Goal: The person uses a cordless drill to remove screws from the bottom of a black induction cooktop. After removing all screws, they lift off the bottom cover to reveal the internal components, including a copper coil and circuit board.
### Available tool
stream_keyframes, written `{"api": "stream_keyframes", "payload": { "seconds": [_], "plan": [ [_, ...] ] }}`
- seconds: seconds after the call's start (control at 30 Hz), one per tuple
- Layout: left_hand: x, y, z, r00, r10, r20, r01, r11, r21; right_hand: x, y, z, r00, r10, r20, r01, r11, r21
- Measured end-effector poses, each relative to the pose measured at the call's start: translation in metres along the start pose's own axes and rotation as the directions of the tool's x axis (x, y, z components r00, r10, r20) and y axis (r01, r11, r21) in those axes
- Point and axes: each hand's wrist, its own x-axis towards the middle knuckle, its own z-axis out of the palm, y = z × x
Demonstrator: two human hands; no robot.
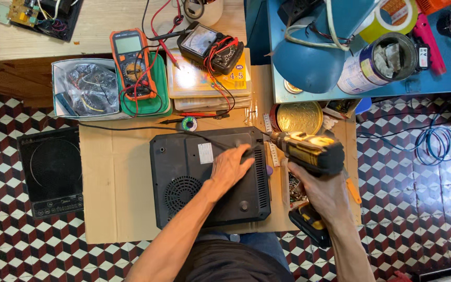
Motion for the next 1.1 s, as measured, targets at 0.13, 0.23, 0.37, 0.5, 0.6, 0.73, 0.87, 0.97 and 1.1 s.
{"api": "stream_keyframes", "payload": {
  "seconds": [0.13, 0.23, 0.37, 0.5, 0.6, 0.73, 0.87, 0.97, 1.1],
  "plan": [
    [-0.027, 0.001, 0.008, 0.998, 0.019, 0.062, -0.023, 0.997, 0.067, 0.031, -0.001, 0.011, 1.0, -0.007, 0.007, 0.008, 0.977, -0.214],
    [-0.028, 0.001, 0.007, 0.996, 0.079, 0.029, -0.08, 0.995, 0.063, 0.044, 0.001, 0.017, 0.984, 0.177, 0.025, -0.167, 0.961, -0.221],
    [-0.021, 0.001, 0.004, 0.997, 0.068, 0.03, -0.07, 0.994, 0.087, 0.056, 0.002, 0.018, 0.982, 0.178, 0.065, -0.16, 0.962, -0.22],
    [-0.02, 0.004, 0.003, 0.996, 0.064, 0.06, -0.07, 0.993, 0.094, 0.067, -0.002, 0.012, 0.985, 0.128, 0.113, -0.088, 0.947, -0.31],
    [-0.021, 0.008, 0.0, 0.993, 0.04, 0.111, -0.052, 0.993, 0.107, 0.08, -0.012, 0.013, 0.975, 0.165, 0.151, -0.072, 0.87, -0.488],
    [-0.025, 0.011, -0.003, 0.991, 0.071, 0.112, -0.08, 0.993, 0.083, 0.091, -0.036, 0.017, 0.968, 0.083, 0.237, 0.085, 0.778, -0.623],
    [-0.027, 0.011, 0.0, 0.991, 0.101, 0.087, -0.11, 0.989, 0.103, 0.09, -0.062, 0.027, 0.947, 0.155, 0.282, 0.07, 0.757, -0.65],
    [-0.028, 0.01, 0.0, 0.988, 0.043, 0.15, -0.064, 0.988, 0.14, 0.088, -0.075, 0.034, 0.948, 0.127, 0.293, 0.115, 0.72, -0.684],
    [-0.03, 0.009, 0.0, 0.988, 0.03, 0.149, -0.048, 0.992, 0.118, 0.087, -0.08, 0.038, 0.951, 0.105, 0.292, 0.137, 0.702, -0.699]
  ]
}}
